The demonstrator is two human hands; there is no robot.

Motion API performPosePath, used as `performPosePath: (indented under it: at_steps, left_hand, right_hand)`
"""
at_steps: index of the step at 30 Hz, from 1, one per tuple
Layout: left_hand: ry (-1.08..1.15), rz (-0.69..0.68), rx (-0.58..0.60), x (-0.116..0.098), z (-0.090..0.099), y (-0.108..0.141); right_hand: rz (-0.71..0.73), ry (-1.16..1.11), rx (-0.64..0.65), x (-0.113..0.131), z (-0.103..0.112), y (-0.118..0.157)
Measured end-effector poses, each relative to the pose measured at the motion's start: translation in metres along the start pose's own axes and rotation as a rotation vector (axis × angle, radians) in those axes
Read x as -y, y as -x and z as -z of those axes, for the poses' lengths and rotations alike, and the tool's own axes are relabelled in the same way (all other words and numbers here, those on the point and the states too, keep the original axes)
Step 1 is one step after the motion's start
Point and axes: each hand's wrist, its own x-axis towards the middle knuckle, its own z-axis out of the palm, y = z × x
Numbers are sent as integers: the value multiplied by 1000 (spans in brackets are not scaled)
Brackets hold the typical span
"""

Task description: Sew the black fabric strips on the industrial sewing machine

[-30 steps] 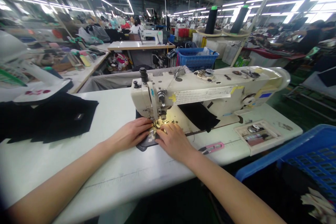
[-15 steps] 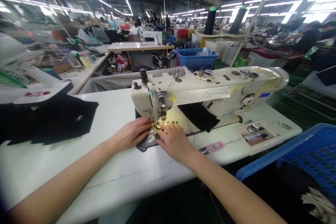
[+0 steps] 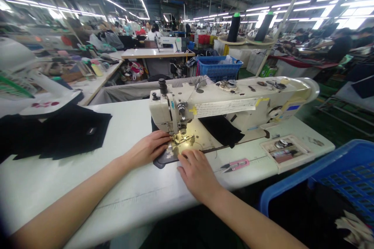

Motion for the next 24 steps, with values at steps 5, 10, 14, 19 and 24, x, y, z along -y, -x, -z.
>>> performPosePath:
  at_steps: [5, 10, 14, 19, 24]
  left_hand:
    - [-103, 172, -33, 3, -8, 3]
    - [-170, 200, 48, -26, -6, 31]
    - [-192, 168, 133, -74, 1, 59]
    - [-178, 247, 41, -87, 14, 59]
    - [-406, 746, 32, -52, 25, 27]
  right_hand:
    - [1, -38, -41, -1, 2, 3]
    - [57, -82, -4, 8, 16, 16]
    - [121, -101, 43, 16, 22, 23]
    - [155, -84, 57, 21, 20, 21]
    - [185, -54, 60, 22, 18, 20]
